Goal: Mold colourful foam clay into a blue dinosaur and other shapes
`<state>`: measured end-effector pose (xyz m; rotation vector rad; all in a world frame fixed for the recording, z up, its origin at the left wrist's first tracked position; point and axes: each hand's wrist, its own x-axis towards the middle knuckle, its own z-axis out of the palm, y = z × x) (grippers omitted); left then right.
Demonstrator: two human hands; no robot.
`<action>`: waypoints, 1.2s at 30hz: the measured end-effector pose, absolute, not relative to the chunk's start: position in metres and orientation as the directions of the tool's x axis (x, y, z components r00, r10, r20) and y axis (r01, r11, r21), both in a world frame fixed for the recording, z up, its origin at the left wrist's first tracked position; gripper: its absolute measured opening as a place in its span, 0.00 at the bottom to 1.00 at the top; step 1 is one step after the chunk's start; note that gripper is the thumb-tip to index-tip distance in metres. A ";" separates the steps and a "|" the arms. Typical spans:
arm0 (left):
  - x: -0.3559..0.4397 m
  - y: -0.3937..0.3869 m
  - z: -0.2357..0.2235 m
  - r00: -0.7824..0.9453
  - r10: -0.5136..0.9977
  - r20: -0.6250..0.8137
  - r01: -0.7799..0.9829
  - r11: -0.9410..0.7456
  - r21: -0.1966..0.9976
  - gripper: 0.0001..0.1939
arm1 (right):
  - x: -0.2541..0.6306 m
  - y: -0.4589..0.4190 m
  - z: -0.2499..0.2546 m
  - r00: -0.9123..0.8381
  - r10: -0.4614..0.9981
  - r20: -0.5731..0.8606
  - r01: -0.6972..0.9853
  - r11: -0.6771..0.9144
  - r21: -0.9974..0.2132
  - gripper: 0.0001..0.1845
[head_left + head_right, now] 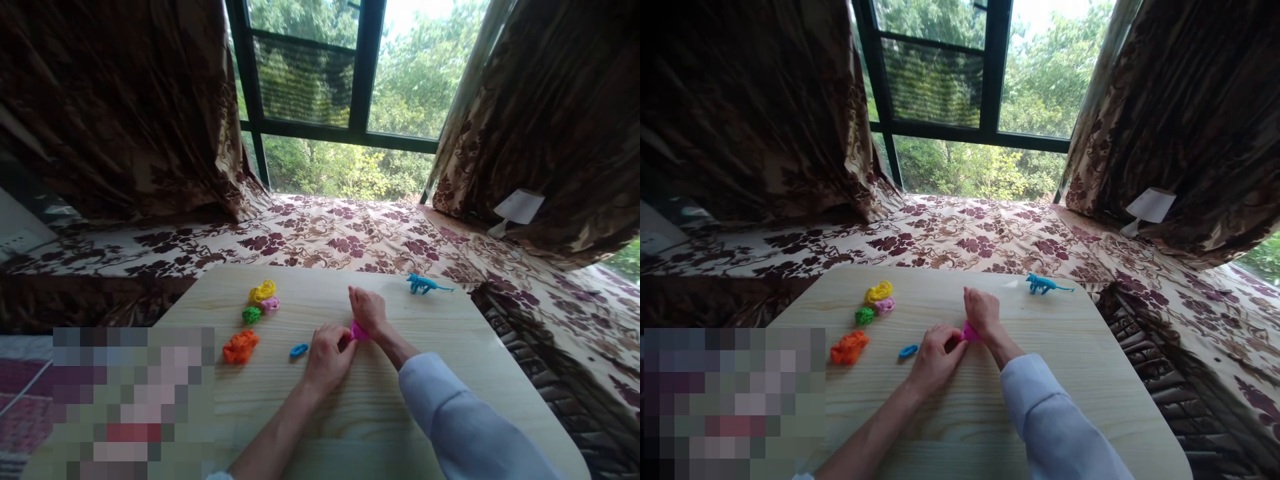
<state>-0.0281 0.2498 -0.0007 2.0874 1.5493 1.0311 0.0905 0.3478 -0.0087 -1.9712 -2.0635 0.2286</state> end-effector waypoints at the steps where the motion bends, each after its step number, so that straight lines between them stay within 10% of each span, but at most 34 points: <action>1: -0.028 0.249 -0.001 0.122 0.929 0.348 0.678 -0.335 0.655 0.06 | 0.091 0.346 -0.009 -0.026 0.995 0.092 0.952 0.053 -0.302 0.14; 36: -0.022 0.251 -0.003 0.145 0.942 0.302 0.731 -0.308 0.609 0.05 | 0.093 0.330 -0.004 -0.184 0.967 0.178 0.954 0.220 -0.204 0.29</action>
